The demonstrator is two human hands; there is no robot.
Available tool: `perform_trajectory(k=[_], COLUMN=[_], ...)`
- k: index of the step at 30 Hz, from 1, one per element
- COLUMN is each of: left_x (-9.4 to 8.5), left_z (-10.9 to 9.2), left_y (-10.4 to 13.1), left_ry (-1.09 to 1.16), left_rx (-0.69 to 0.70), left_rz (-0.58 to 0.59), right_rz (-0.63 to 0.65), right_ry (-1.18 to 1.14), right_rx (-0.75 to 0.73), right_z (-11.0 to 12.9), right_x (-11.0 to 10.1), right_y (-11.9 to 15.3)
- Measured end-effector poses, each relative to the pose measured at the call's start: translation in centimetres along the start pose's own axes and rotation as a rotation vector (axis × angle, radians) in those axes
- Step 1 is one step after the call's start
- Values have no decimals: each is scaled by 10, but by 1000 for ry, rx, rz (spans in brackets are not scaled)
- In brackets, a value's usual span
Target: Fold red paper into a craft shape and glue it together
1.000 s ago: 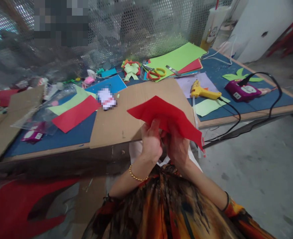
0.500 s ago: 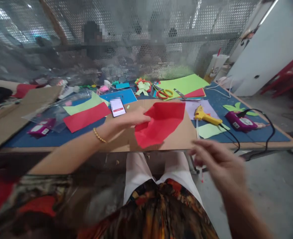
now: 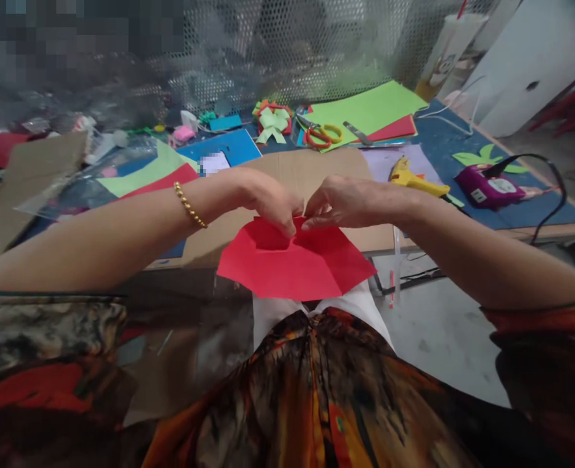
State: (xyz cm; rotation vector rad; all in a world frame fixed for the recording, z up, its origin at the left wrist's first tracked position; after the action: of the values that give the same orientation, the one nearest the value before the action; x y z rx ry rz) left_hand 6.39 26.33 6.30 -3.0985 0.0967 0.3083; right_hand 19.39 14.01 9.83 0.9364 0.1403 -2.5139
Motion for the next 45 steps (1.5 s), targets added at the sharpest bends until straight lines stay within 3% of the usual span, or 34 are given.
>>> perform_trajectory(k=[1, 3, 8, 11, 14, 16, 22, 25, 29, 32, 35, 39, 45], left_x=[2, 7, 17, 18, 18, 24, 58, 65, 67, 67, 65, 63, 64], left_z=[4, 19, -3, -6, -5, -6, -23, -23, -24, -26, -29, -29, -15], left_y=[3, 21, 67, 78, 78, 79, 92, 95, 85, 77, 69, 63, 57], left_ry=[-47, -276, -466, -601, -640, -678, -1062, -1262, -1480, -1587, -1589, -1542, -1476], left_rx=[-77, -396, -587, -601, -546, -455, 34, 220, 429, 531, 578, 674, 741], left_rz=[24, 123, 260, 341, 411, 495, 867, 1008, 984, 886, 752, 599, 596], right_rz=[-4, -40, -120, -166, -192, -167, -45, 50, 98, 71, 1, 30, 69], right_ry=[1, 20, 72, -22, -73, -9, 286, 495, 695, 773, 901, 1039, 1013], right_rx=[-27, -39, 16, 85, 178, 166, 145, 125, 120, 110, 95, 89, 84], right_z=[-1, -6, -20, -28, -35, -31, -19, -15, -20, -26, -26, -27, -38], right_x=[2, 4, 0, -7, -10, -7, 0, 2, 1, -3, -10, -6, 0], right_y=[0, 2, 3, 2, 2, 1, 4, 5, -1, -11, -20, -27, -31])
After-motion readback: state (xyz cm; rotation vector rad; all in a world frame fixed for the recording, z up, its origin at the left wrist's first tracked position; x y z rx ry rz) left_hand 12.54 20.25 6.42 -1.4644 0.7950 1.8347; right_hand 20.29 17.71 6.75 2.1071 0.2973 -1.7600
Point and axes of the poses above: each hand's wrist, its own y-axis away from the middle knuckle, its own x-axis out of the palm, z = x × y, the point moved 9 cm from there along -y, towards the middle knuckle, and after that the axes turned 4 degrees about -y, right-handed, at the moved point
